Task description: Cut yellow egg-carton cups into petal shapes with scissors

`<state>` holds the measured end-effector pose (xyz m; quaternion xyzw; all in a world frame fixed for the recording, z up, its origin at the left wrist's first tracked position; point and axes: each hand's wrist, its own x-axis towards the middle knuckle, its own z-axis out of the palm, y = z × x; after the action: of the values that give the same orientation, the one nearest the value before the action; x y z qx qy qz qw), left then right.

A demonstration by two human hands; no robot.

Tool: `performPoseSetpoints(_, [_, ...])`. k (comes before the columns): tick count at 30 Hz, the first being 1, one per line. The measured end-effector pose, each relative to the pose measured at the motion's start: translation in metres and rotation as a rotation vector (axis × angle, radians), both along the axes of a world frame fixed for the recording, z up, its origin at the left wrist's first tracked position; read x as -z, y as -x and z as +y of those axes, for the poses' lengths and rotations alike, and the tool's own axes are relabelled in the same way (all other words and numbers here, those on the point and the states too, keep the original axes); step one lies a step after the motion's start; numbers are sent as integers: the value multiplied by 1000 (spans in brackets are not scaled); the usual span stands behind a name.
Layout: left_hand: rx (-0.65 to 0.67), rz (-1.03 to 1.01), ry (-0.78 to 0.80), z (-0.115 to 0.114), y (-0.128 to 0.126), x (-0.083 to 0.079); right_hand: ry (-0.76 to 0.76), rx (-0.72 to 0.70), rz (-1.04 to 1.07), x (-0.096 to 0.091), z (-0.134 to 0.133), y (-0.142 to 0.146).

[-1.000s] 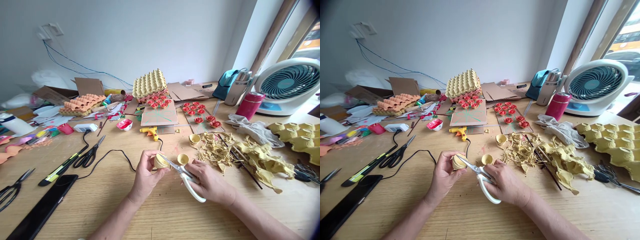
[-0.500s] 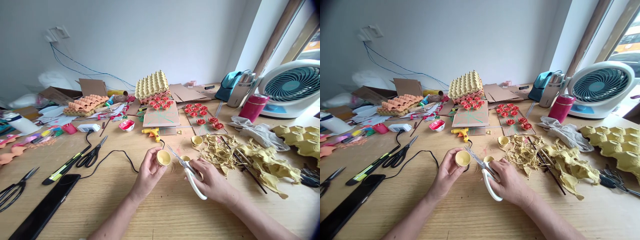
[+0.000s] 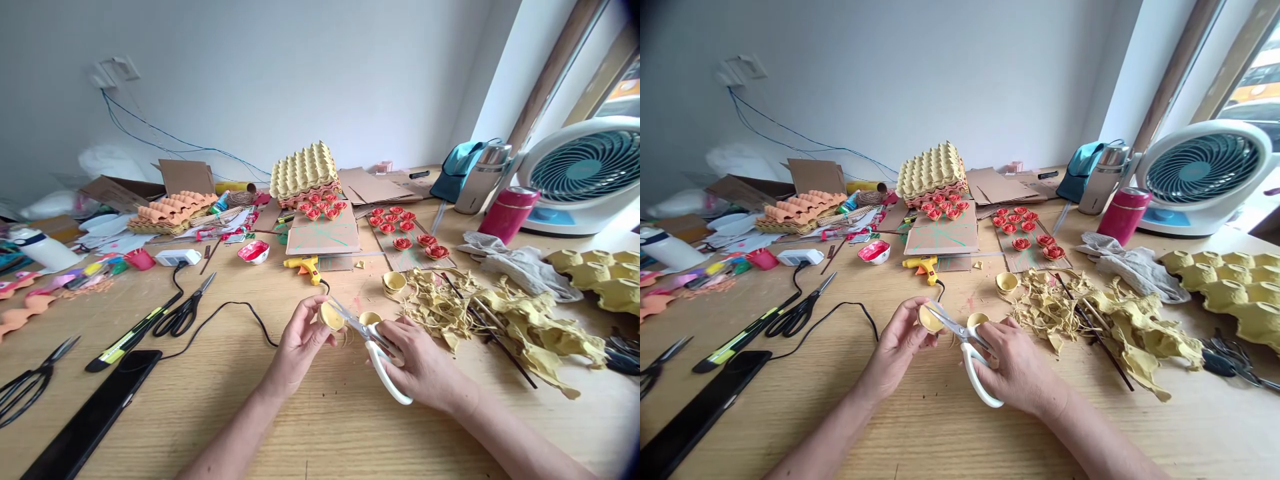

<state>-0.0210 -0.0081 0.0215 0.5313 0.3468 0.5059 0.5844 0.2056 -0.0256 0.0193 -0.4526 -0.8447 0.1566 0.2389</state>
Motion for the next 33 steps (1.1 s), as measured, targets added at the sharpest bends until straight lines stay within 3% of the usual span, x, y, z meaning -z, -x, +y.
performPoseSetpoints(16, [-61,96,-75,-3,-8,1,-102,-67,-61,-4,-4,4])
performPoseSetpoints(26, [-209,228,-263,-5,-5,5,-136,-88,-75,-8,-4,3])
performPoseSetpoints(33, [-229,215,-280,-7,-5,3,-156,-116,-66,-5,-4,-1])
